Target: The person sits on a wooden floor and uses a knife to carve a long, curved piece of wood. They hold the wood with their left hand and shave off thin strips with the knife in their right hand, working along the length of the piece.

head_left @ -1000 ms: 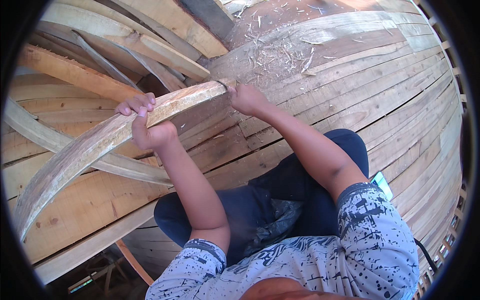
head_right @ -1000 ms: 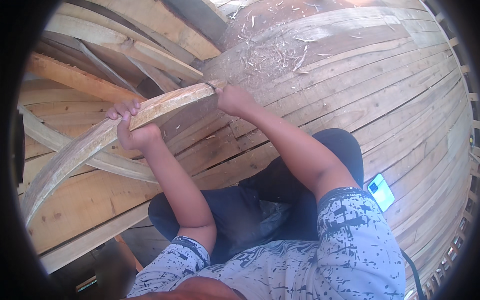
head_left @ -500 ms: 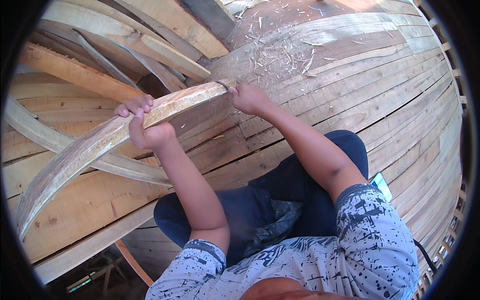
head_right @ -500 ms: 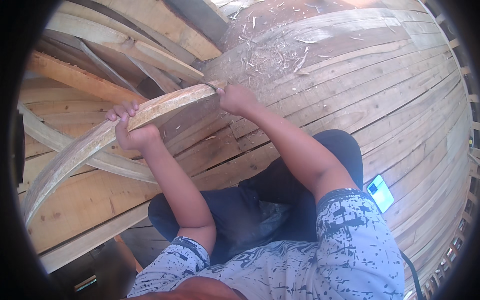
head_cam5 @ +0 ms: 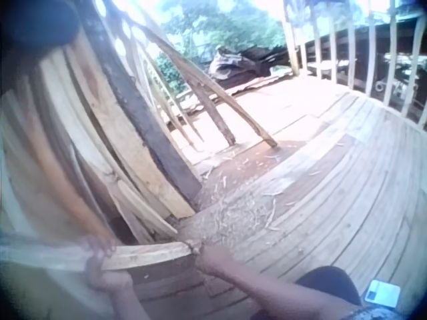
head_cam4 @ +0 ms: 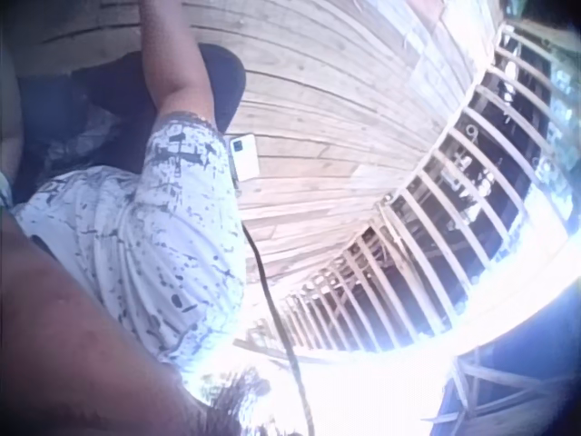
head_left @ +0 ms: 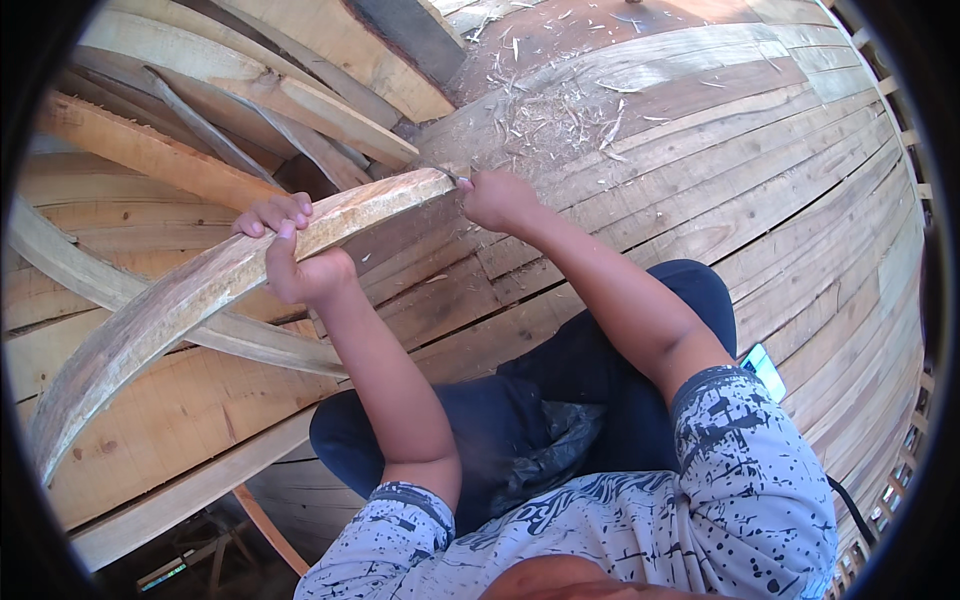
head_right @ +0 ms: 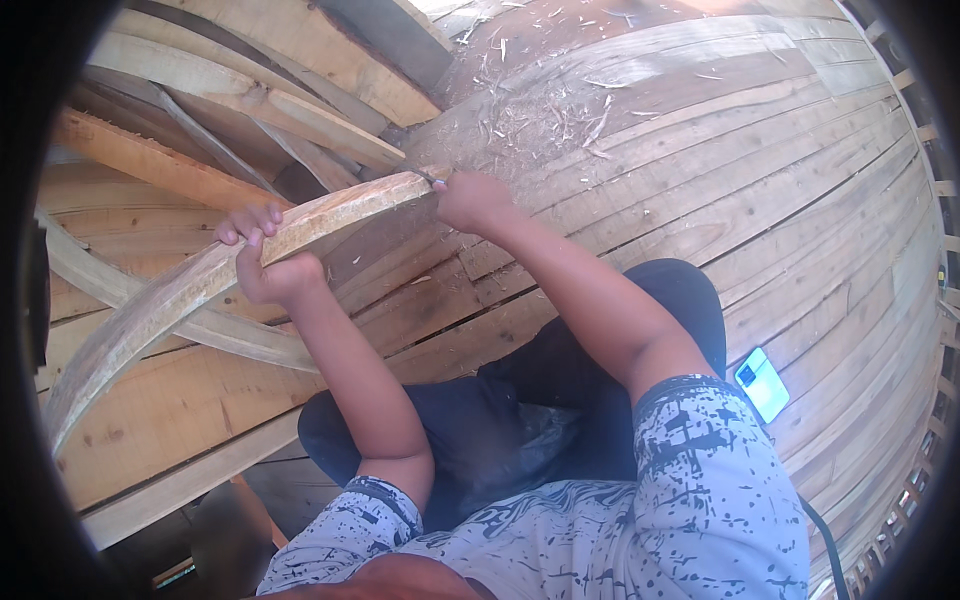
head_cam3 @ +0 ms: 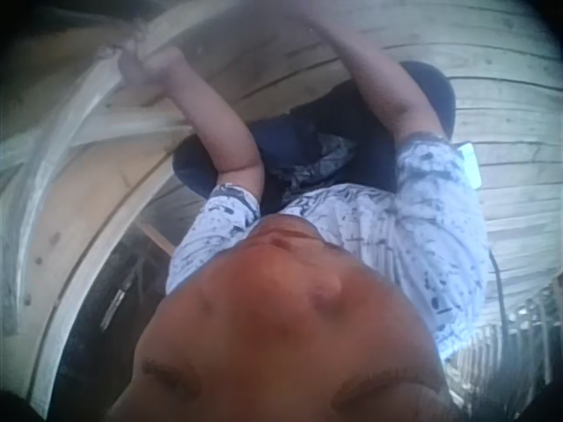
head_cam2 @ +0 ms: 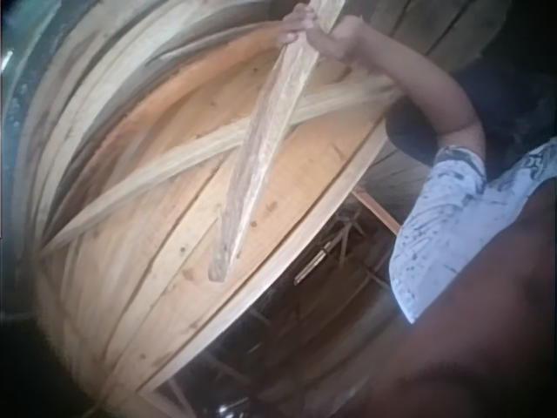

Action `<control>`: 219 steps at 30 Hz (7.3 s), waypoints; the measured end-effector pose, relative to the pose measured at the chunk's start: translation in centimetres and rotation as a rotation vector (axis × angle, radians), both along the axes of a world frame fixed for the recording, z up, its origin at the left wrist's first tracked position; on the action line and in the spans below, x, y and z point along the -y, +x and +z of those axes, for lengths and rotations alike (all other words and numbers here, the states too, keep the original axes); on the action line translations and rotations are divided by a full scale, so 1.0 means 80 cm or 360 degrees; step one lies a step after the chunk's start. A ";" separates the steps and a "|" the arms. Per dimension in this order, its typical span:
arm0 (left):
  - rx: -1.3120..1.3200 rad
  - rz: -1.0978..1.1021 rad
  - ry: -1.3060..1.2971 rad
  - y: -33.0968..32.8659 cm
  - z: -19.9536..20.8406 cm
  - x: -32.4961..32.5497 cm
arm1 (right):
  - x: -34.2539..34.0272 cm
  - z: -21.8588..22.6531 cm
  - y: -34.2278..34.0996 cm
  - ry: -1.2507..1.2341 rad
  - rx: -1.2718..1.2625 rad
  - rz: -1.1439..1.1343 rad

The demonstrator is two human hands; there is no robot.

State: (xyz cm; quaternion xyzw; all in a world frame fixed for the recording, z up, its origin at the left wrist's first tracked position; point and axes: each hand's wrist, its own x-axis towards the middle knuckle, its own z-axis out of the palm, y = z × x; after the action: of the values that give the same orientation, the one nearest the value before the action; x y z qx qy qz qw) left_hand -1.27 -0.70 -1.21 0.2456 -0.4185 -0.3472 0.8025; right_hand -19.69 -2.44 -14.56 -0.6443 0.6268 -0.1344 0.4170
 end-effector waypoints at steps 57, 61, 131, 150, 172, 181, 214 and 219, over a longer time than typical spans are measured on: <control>0.0210 -0.0114 0.0044 0.008 0.023 -0.021 | 0.021 -0.028 -0.007 0.1208 0.1225 -0.0401; 0.0165 -0.0089 0.0041 0.013 0.021 -0.019 | 0.029 -0.028 -0.016 0.1351 0.1400 -0.0270; 0.0147 -0.0145 0.0060 0.012 0.013 -0.018 | -0.014 0.042 0.005 -0.0167 0.0557 0.0140; 0.0343 -0.0577 -0.0197 -0.008 0.013 -0.012 | -0.031 0.050 0.020 -0.0354 0.0659 -0.0251; 0.1204 0.0129 -0.0310 -0.029 0.104 -0.069 | -0.033 0.061 0.002 -0.0700 0.0621 -0.0234; 0.0904 -0.0009 -0.0409 -0.030 0.172 -0.107 | -0.039 0.062 -0.004 -0.0599 0.0676 -0.0293; 0.0328 -0.0131 -0.0415 -0.019 0.183 -0.139 | -0.118 0.151 0.013 -0.0419 0.0846 0.0034; 0.0271 -0.0087 -0.0454 0.014 0.136 -0.181 | -0.133 0.101 0.036 -0.0766 0.0691 -0.0038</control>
State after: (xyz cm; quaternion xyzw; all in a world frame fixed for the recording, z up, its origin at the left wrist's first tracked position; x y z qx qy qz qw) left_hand -0.15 13.81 9.64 0.1462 -0.5365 -0.2839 0.7811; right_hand -16.77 8.20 -6.48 -0.6734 0.4809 -0.4178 0.3752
